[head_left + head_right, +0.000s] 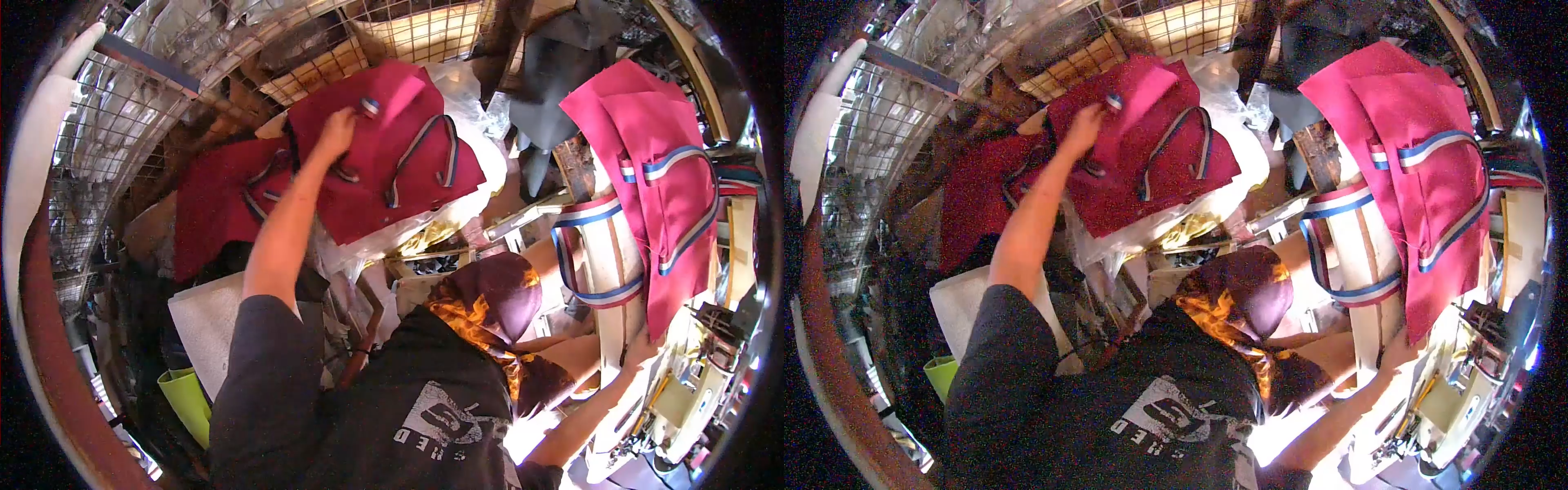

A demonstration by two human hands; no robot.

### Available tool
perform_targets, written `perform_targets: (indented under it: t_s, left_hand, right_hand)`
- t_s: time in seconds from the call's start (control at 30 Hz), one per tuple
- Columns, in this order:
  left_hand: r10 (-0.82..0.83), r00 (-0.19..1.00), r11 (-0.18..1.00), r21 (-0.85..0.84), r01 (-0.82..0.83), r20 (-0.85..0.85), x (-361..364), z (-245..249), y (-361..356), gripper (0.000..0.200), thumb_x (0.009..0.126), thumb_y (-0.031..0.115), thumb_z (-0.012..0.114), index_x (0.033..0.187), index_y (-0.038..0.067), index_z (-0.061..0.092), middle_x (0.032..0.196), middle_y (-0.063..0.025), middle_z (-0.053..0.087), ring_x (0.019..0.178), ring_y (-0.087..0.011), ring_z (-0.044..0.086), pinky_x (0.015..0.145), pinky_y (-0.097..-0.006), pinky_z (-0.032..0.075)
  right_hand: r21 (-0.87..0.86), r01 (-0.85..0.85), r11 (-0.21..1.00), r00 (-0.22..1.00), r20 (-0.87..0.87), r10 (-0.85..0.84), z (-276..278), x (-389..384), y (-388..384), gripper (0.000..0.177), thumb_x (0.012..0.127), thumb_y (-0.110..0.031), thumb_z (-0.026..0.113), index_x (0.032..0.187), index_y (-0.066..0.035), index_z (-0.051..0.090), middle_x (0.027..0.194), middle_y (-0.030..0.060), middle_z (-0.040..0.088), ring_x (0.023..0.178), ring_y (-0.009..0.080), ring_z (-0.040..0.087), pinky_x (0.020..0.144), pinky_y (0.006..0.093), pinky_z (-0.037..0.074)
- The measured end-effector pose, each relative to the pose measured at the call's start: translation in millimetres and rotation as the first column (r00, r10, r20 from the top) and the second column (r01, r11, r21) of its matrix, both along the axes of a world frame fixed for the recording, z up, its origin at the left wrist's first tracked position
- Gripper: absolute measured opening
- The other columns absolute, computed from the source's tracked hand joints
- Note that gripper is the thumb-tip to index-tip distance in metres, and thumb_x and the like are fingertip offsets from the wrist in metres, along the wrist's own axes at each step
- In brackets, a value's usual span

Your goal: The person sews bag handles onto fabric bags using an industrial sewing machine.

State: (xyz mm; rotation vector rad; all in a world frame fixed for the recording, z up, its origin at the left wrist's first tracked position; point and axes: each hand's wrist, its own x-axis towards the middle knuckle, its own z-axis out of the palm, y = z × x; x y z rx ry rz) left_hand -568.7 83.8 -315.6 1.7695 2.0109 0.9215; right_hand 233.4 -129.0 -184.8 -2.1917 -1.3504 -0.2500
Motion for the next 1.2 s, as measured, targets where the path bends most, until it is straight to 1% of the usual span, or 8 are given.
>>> perform_targets:
  t_s: [0.17, 0.4, 0.6, 0.73, 0.9, 1.07, 1.13, 1.2]
  left_hand:
    - [0.184, 0.915, 0.980, -0.144, -0.140, 0.359, -46, 111, 4, 0.034, 0.098, 0.007, 0.045, 0.126, -0.002, 0.063, 0.115, -0.0138, 0.070, 0.103, -0.0215, 0.063, 0.095, -0.0371, 0.049]
    - [0.290, 0.875, 0.928, 0.108, -0.356, 0.388, -199, 258, -77, 0.035, 0.102, 0.010, 0.043, 0.131, 0.002, 0.060, 0.117, -0.0073, 0.066, 0.104, -0.0176, 0.061, 0.092, -0.0324, 0.050]
    - [0.550, 0.824, 0.830, 0.201, -0.521, -0.136, -297, 354, -229, 0.037, 0.102, 0.017, 0.050, 0.134, 0.001, 0.059, 0.122, -0.0134, 0.067, 0.111, -0.0272, 0.063, 0.095, -0.0377, 0.049]
    - [0.579, 0.471, 0.777, 0.277, -0.565, -0.665, -318, 357, -275, 0.036, 0.100, 0.016, 0.045, 0.129, 0.004, 0.063, 0.115, -0.0252, 0.068, 0.107, -0.0408, 0.065, 0.091, -0.0461, 0.051]
    - [0.514, 0.299, 0.571, 0.061, -0.818, -0.804, -239, 285, -207, 0.033, 0.098, 0.023, 0.045, 0.118, 0.005, 0.066, 0.110, -0.0214, 0.070, 0.102, -0.0445, 0.067, 0.085, -0.0528, 0.053]
    - [0.000, 0.738, 0.711, -0.519, -0.474, -0.674, -233, 88, -168, 0.036, 0.094, 0.025, 0.055, 0.120, 0.002, 0.064, 0.118, -0.0261, 0.067, 0.109, -0.0441, 0.064, 0.094, -0.0515, 0.053]
    - [-0.126, 0.654, 0.831, -0.439, -0.342, -0.746, -268, -44, -203, 0.060, 0.091, 0.029, 0.059, 0.146, 0.006, 0.046, 0.125, -0.0273, 0.064, 0.116, -0.0435, 0.061, 0.100, -0.0497, 0.048]
    - [-0.358, 0.790, 0.549, -0.797, -0.254, -0.498, -253, -33, -190, 0.064, 0.093, 0.027, 0.056, 0.151, 0.007, 0.039, 0.124, -0.0283, 0.064, 0.117, -0.0456, 0.060, 0.100, -0.0515, 0.048]
  right_hand:
    - [0.011, 0.045, 0.999, 0.998, -0.042, -0.044, 12, -28, 5, 0.041, 0.097, -0.019, 0.065, 0.130, 0.005, 0.060, 0.127, 0.0224, 0.064, 0.116, 0.0352, 0.061, 0.101, 0.0400, 0.046]
    - [0.015, -0.069, 0.998, 0.997, 0.019, 0.068, -10, 2, 1, 0.042, 0.095, -0.018, 0.065, 0.130, 0.005, 0.059, 0.129, 0.0228, 0.063, 0.117, 0.0353, 0.061, 0.101, 0.0404, 0.045]
    - [0.012, -0.045, 0.999, 0.990, -0.131, 0.046, 7, -20, 7, 0.044, 0.098, -0.024, 0.061, 0.130, 0.005, 0.060, 0.134, 0.0246, 0.061, 0.118, 0.0379, 0.060, 0.103, 0.0414, 0.044]
    - [-0.050, -0.163, 0.985, 0.984, -0.078, 0.159, 21, -25, 7, 0.045, 0.099, -0.023, 0.058, 0.133, 0.006, 0.058, 0.135, 0.0255, 0.059, 0.122, 0.0387, 0.057, 0.107, 0.0400, 0.040]
    - [-0.035, -0.193, 0.980, 0.981, -0.032, 0.192, 16, -13, 9, 0.042, 0.099, -0.020, 0.059, 0.132, 0.007, 0.058, 0.133, 0.0257, 0.060, 0.121, 0.0387, 0.057, 0.106, 0.0404, 0.041]
    - [0.004, -0.070, 0.998, 0.995, -0.068, 0.071, 28, -55, 8, 0.040, 0.098, -0.016, 0.060, 0.130, 0.008, 0.058, 0.132, 0.0257, 0.061, 0.119, 0.0396, 0.058, 0.104, 0.0410, 0.042]
    - [-0.006, -0.065, 0.998, 0.996, -0.057, 0.065, 27, -52, 8, 0.039, 0.098, -0.015, 0.060, 0.130, 0.008, 0.059, 0.131, 0.0258, 0.061, 0.118, 0.0400, 0.058, 0.104, 0.0412, 0.042]
    - [-0.027, -0.091, 0.996, 0.995, -0.041, 0.090, 24, -40, 4, 0.039, 0.098, -0.014, 0.060, 0.130, 0.008, 0.058, 0.131, 0.0259, 0.061, 0.119, 0.0402, 0.058, 0.104, 0.0413, 0.042]
